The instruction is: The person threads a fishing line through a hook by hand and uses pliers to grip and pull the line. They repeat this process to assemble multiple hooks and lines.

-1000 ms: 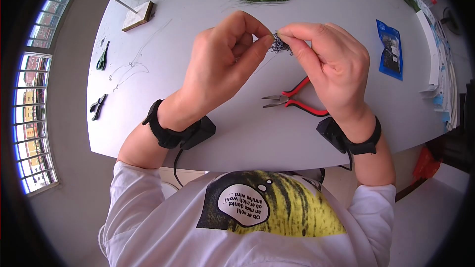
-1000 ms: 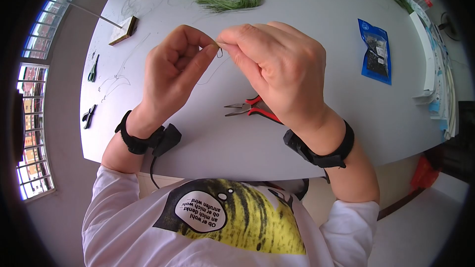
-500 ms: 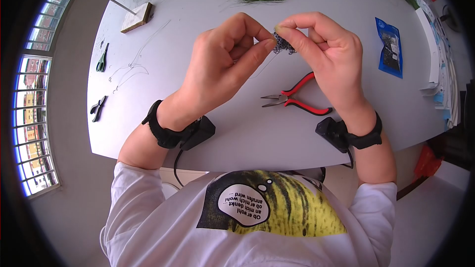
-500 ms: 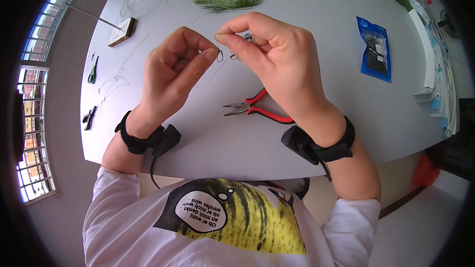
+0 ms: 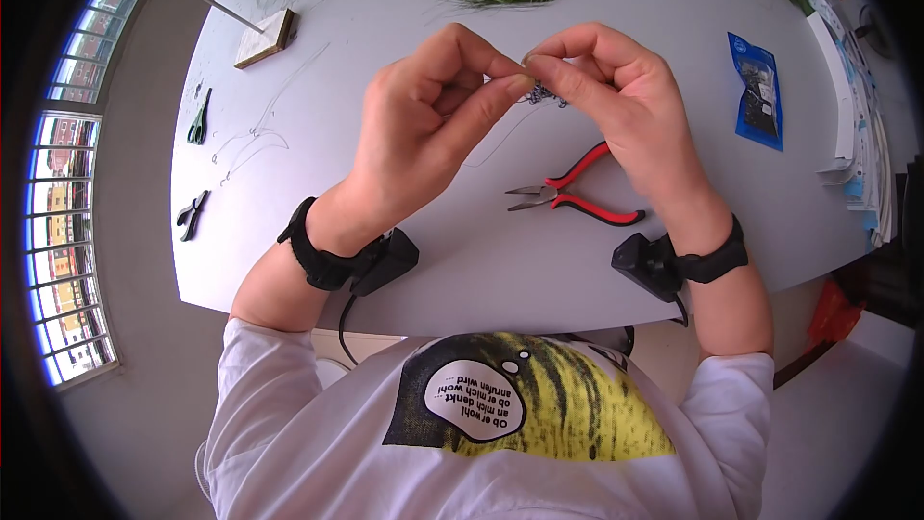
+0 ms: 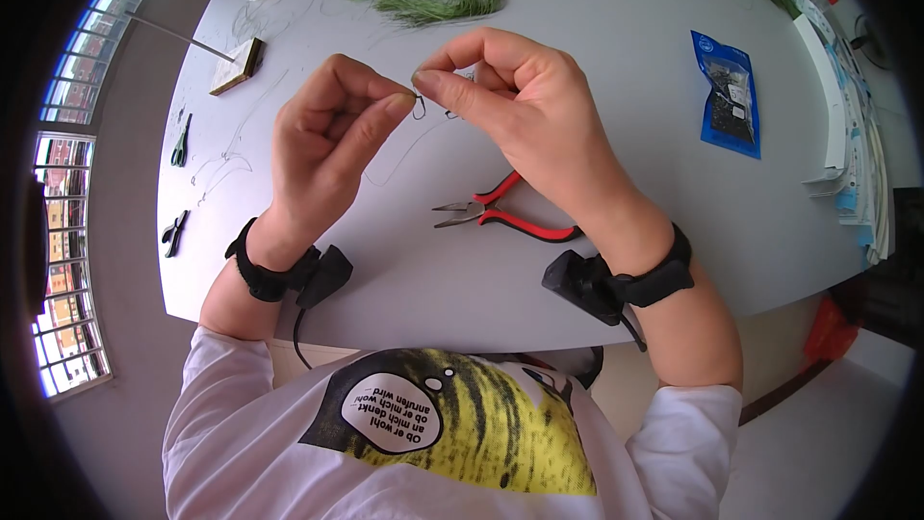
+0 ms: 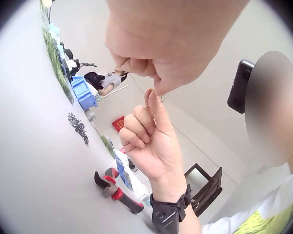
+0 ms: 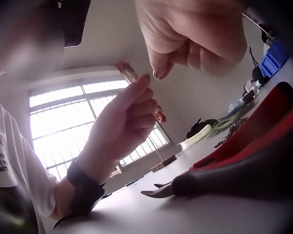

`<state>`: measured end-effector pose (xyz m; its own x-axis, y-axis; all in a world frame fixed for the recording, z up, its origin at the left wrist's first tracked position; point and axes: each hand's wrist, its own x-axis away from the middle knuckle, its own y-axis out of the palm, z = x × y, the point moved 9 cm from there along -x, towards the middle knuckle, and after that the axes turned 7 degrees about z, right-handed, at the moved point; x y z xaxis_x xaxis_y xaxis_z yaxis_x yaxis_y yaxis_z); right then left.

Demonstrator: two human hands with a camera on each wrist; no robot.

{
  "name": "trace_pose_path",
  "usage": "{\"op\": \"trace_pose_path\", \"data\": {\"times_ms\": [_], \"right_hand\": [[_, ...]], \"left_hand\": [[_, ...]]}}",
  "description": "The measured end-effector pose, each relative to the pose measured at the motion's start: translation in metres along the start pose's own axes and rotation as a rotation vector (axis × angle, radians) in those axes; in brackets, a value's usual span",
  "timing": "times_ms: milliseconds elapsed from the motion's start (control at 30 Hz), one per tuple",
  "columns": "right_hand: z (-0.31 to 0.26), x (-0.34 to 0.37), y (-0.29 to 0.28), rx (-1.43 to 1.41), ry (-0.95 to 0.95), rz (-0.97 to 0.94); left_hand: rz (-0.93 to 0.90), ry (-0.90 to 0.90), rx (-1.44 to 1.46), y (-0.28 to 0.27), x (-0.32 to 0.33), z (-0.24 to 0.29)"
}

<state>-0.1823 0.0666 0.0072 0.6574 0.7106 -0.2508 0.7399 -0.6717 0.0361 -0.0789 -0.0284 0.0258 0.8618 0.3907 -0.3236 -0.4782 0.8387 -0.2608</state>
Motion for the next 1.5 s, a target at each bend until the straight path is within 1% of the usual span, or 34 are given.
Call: {"op": "trace_pose_path", "data": {"times_ms": [33,100,200,233,267,300,367,400,433,500,533,600,633,700,733,800,833,900,933,1000,1067,1100,1167,1300,1367,1400,1500], "right_hand": [[-0.002,0.001,0.001,0.000,-0.001,0.000],[0.007,0.005,0.006,-0.101,0.187,-0.014],[0.009,0.009,0.012,-0.163,0.241,-0.037],[0.011,0.010,0.014,-0.163,0.240,-0.039],[0.012,0.010,0.015,-0.170,0.194,-0.036],[0.012,0.010,0.016,-0.178,0.148,-0.032],[0.013,0.011,0.015,-0.125,0.119,-0.042],[0.012,0.011,0.016,-0.073,0.091,-0.051],[0.011,0.012,0.017,-0.073,0.090,-0.053],[0.003,0.013,0.016,-0.046,0.011,-0.019],[0.002,0.014,0.016,-0.045,0.011,-0.020],[-0.011,0.015,0.014,0.146,-0.098,0.007],[-0.014,0.016,0.014,0.146,-0.099,0.006],[-0.025,0.018,0.014,0.303,-0.181,0.019],[-0.027,0.018,0.014,0.303,-0.181,0.018],[-0.044,0.021,0.016,0.463,-0.380,0.045],[-0.045,0.020,0.015,0.463,-0.380,0.045],[-0.063,0.025,0.015,0.570,-0.602,0.097],[-0.064,0.024,0.013,0.570,-0.602,0.097],[-0.070,0.025,0.009,0.628,-0.662,0.146],[-0.071,0.024,0.006,0.636,-0.649,0.149],[-0.071,0.023,0.005,0.643,-0.637,0.151],[-0.068,0.022,0.003,0.620,-0.624,0.154],[-0.065,0.019,0.001,0.569,-0.589,0.150],[-0.062,0.017,-0.001,0.544,-0.550,0.152],[-0.060,0.016,-0.003,0.519,-0.512,0.154],[-0.058,0.014,-0.005,0.500,-0.500,0.164]], "left_hand": [[0.005,0.000,0.009,-0.001,0.000,-0.001],[0.011,0.002,0.018,-0.002,0.000,0.000],[0.042,0.038,0.099,-0.001,-0.002,0.004],[0.089,0.071,0.121,-0.003,-0.003,0.005],[0.137,0.104,0.144,-0.007,-0.003,0.006],[0.138,0.105,0.144,-0.008,-0.003,0.006],[0.123,0.096,0.075,-0.009,-0.003,0.004],[0.125,0.096,0.075,-0.010,-0.003,0.004],[0.137,0.108,0.081,-0.011,-0.003,0.003],[0.149,0.121,0.086,-0.011,-0.003,0.004],[0.167,0.112,0.090,-0.012,-0.004,0.004],[0.185,0.103,0.095,-0.013,-0.003,0.004],[0.179,0.107,0.069,-0.014,-0.004,0.003],[0.173,0.109,0.042,-0.013,-0.004,0.002],[0.191,0.116,0.048,-0.013,-0.004,0.002],[0.208,0.123,0.053,-0.014,-0.004,0.000],[0.198,0.137,0.015,-0.015,-0.004,-0.001],[0.188,0.150,-0.022,-0.014,-0.005,-0.003],[0.191,0.178,-0.060,-0.014,-0.005,-0.001],[0.192,0.205,-0.098,-0.014,-0.004,0.002],[0.174,0.143,-0.148,-0.013,-0.004,0.002],[0.172,0.142,-0.148,-0.014,-0.004,0.005],[0.069,0.082,-0.237,-0.009,-0.003,0.004],[0.058,0.077,-0.240,-0.006,-0.003,0.002],[0.135,0.098,-0.157,-0.009,-0.004,0.002],[0.134,0.098,-0.157,-0.008,-0.004,0.002],[0.121,0.124,-0.155,-0.007,-0.004,0.006]]}}
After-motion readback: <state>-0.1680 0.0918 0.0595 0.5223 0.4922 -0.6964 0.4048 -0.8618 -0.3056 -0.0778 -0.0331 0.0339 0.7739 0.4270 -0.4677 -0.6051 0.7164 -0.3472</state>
